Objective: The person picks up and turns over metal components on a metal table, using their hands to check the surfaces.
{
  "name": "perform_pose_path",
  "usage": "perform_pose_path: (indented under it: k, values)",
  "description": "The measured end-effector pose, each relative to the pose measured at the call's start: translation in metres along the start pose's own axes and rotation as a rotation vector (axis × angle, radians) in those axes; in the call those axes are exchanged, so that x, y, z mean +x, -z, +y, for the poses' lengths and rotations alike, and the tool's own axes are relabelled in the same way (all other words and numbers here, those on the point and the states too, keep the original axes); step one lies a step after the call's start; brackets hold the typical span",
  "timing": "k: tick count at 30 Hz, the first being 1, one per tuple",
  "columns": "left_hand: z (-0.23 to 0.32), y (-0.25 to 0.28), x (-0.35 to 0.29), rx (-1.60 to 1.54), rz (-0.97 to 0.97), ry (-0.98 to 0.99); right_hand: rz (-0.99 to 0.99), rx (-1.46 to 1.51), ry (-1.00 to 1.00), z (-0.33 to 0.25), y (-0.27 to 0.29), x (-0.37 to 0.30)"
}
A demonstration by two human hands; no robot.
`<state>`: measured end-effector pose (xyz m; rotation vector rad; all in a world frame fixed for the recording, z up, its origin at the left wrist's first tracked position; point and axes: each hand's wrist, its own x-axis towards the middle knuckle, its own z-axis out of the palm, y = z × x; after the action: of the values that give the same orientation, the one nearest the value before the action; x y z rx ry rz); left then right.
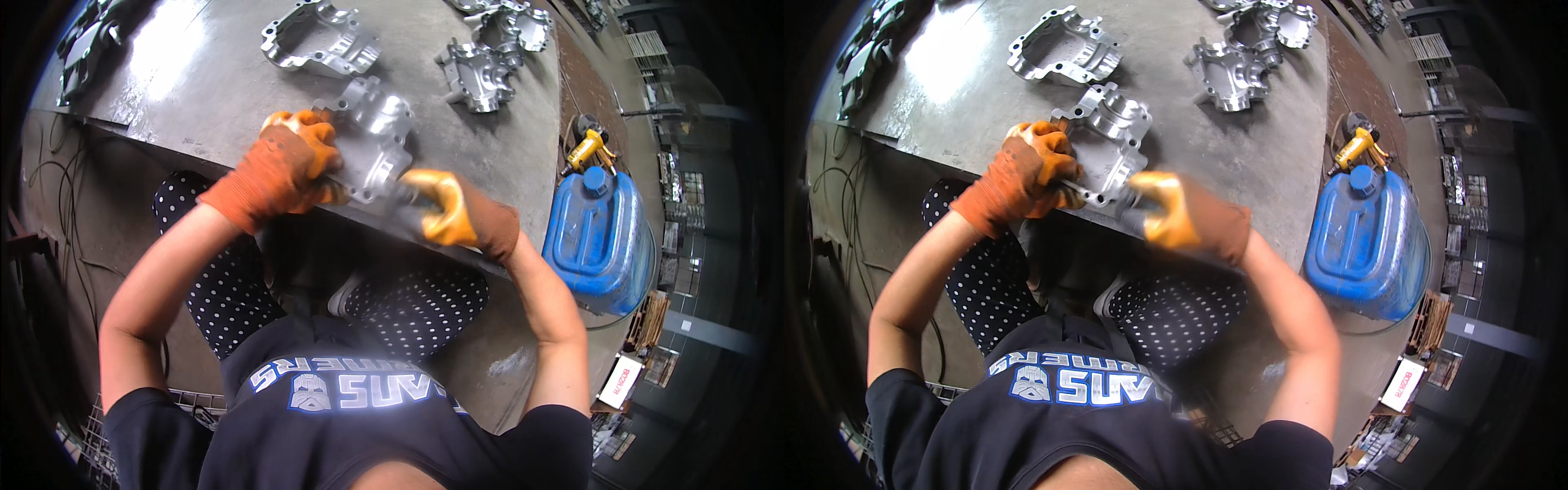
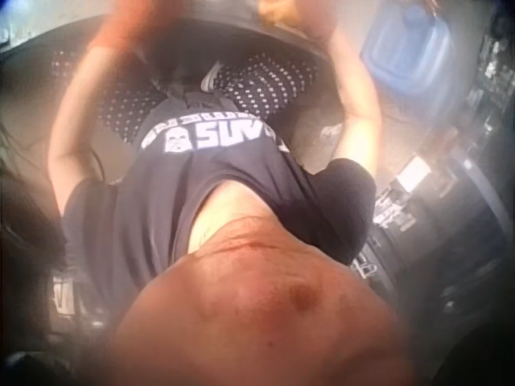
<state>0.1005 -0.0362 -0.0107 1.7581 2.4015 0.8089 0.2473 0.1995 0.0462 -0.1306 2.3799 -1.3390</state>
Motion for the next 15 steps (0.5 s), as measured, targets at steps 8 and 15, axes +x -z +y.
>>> perform_pose_path:
  k: [8,15]
  values:
    - [0.113,-0.046,0.012,-0.397,0.243,0.025,0.480,-0.303,-0.346,0.047,0.023,-0.077]
    - [0.038,-0.036,0.042,0.090,0.025,-0.210,0.258,-1.243,-0.532,-0.011,0.018,-0.051]
